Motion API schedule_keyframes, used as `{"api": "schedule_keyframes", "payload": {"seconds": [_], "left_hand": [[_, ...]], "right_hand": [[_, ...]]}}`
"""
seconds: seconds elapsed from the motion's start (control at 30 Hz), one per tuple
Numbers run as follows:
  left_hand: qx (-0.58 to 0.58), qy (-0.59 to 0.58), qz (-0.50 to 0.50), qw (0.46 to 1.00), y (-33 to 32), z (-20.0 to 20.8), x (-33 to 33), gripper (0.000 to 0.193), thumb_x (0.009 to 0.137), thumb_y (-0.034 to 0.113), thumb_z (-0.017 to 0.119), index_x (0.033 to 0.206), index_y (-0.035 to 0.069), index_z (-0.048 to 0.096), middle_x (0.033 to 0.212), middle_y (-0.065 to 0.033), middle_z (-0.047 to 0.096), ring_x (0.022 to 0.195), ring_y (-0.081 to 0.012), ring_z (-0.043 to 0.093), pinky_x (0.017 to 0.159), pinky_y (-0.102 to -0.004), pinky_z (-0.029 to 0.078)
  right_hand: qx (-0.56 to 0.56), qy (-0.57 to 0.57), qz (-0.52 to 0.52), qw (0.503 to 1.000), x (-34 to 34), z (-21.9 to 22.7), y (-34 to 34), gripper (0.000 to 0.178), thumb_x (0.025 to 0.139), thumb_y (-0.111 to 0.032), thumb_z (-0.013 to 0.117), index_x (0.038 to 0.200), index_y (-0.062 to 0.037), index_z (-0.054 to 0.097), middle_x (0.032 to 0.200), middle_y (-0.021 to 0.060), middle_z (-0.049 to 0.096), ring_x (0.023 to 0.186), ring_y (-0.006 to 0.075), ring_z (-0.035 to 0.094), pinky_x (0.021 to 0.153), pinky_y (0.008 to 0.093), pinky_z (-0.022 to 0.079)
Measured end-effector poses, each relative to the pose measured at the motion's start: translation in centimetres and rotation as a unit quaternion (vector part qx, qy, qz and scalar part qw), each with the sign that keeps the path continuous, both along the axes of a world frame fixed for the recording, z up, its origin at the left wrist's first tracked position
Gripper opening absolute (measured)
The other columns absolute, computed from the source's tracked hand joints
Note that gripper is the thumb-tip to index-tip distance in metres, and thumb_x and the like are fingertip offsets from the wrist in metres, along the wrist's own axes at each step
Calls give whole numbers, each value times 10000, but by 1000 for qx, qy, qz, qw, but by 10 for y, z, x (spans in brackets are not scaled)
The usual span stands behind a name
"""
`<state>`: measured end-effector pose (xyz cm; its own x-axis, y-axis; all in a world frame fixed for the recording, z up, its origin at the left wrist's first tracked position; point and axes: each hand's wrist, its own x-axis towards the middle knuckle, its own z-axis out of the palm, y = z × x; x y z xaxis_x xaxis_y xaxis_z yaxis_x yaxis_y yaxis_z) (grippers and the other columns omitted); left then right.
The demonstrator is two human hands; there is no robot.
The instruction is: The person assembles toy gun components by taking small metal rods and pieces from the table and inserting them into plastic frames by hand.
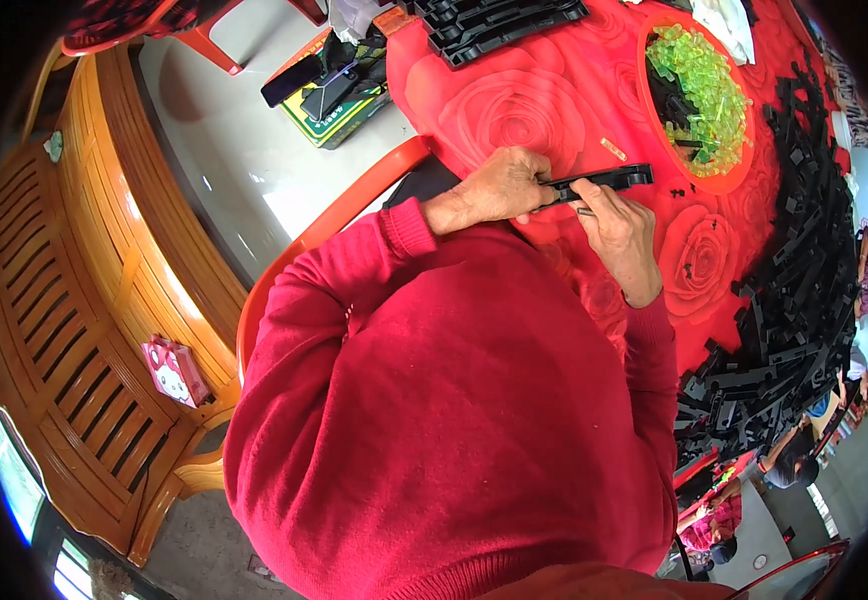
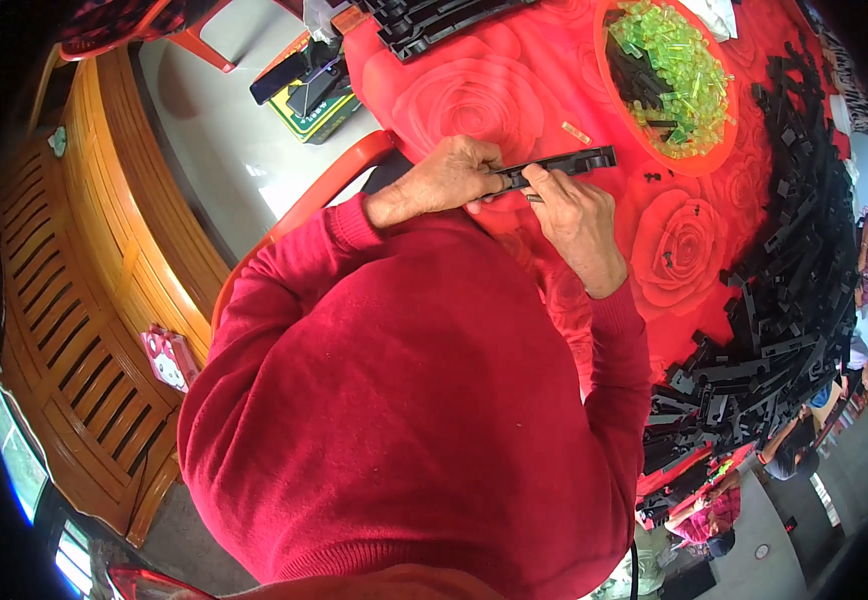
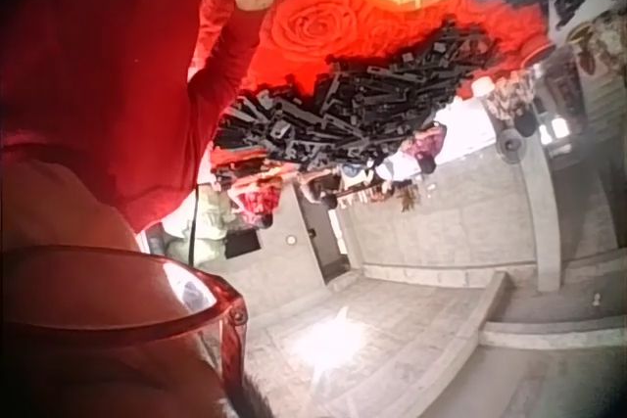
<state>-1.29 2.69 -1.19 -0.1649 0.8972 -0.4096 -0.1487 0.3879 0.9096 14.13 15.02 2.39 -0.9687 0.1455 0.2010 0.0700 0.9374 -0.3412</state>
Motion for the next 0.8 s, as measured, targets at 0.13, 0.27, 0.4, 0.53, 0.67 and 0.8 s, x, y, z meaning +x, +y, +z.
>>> {"api": "schedule_keyframes", "payload": {"seconds": [0.13,0.27,0.4,0.53,0.67,0.8], "left_hand": [[-14,222,-50,974,0,1,-10,233,782,219,671,752,-6,616,580,-122,575,532,-186,599,520,-340,479],[33,456,-98,884,2,5,-13,321,760,344,679,753,27,630,631,-174,613,609,-328,630,569,-435,499],[-7,535,-150,831,4,13,-10,316,755,367,680,774,55,632,622,-144,625,684,-334,649,576,-446,511],[12,614,-151,775,3,9,-9,296,756,353,684,808,66,634,677,-143,640,741,-323,655,602,-441,517],[105,674,-111,723,3,15,-19,283,742,322,707,832,66,628,798,-148,644,815,-316,646,666,-444,512],[1,515,-163,841,12,14,-25,340,741,354,708,892,56,644,868,-154,662,899,-348,626,724,-442,513]], "right_hand": [[-32,9,-12,999,-1,-15,-5,289,747,-29,675,1021,-74,596,752,77,626,621,237,632,528,347,487],[-43,34,-33,998,0,-23,-10,289,745,-24,672,1018,-78,596,739,70,625,616,234,631,522,347,480],[-22,45,-41,998,-3,-28,-14,292,724,-59,686,996,-86,583,714,47,588,618,222,619,517,349,479],[-21,53,-46,997,-7,-30,-15,327,706,-51,690,1008,-84,568,725,39,596,636,220,625,532,349,488],[-32,55,-52,997,-8,-33,-15,333,717,-1,663,1035,-74,595,754,58,632,624,229,636,522,349,486],[-40,56,-58,996,-8,-32,-16,331,719,1,659,1035,-72,592,749,58,627,627,233,635,522,353,486]]}}
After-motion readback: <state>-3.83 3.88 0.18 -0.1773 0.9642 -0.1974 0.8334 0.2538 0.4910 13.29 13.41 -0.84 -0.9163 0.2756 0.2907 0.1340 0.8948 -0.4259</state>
